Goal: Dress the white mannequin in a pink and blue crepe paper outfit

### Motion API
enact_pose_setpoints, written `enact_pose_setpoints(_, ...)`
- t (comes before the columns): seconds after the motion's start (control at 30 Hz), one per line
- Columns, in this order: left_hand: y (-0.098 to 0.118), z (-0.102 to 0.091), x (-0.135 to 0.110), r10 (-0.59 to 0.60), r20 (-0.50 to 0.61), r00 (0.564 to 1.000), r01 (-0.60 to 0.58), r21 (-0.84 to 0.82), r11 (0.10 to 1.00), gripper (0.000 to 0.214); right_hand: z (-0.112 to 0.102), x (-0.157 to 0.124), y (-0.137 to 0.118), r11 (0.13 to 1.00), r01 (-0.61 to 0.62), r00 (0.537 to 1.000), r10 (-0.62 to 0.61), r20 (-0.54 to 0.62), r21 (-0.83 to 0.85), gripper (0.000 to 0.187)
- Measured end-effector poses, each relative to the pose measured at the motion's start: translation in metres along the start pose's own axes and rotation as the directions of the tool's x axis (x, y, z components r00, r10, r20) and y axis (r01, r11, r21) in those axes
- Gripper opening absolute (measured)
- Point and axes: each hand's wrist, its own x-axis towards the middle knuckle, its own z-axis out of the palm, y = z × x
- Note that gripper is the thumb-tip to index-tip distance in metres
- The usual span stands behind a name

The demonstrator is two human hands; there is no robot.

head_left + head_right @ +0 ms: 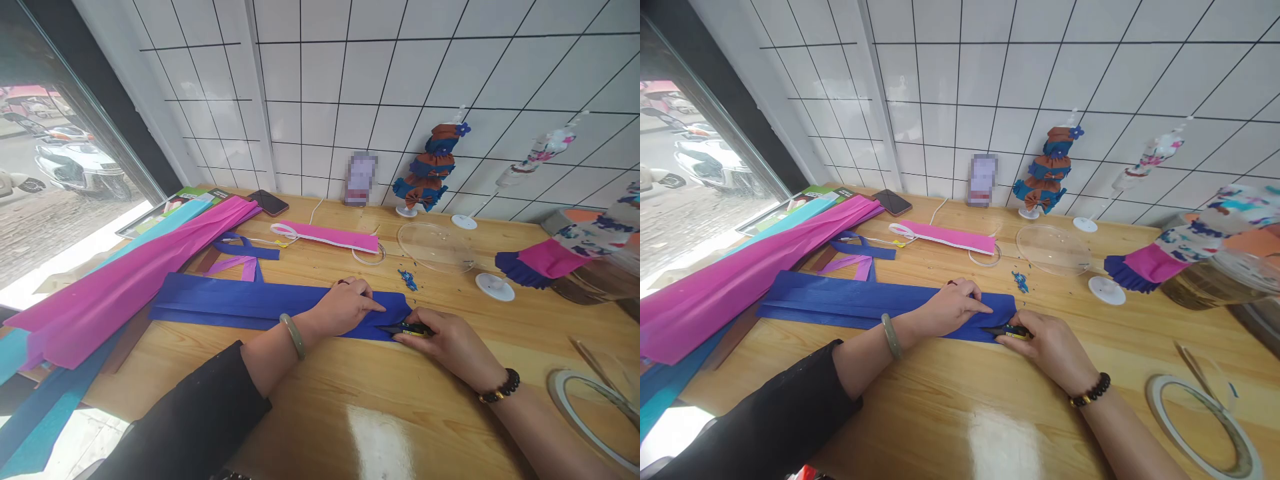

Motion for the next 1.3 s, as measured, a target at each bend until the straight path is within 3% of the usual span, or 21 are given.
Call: enact_pose_setpoints(1.3,0.0002,-0.0013,-0.0002,-0.024,0.026,0.999,0.025,-0.023,0.999,0.027,0.0032,0.0045,-0.0083,0.999,0.049,0.999,-0.048,-0.012,0.014,0.024)
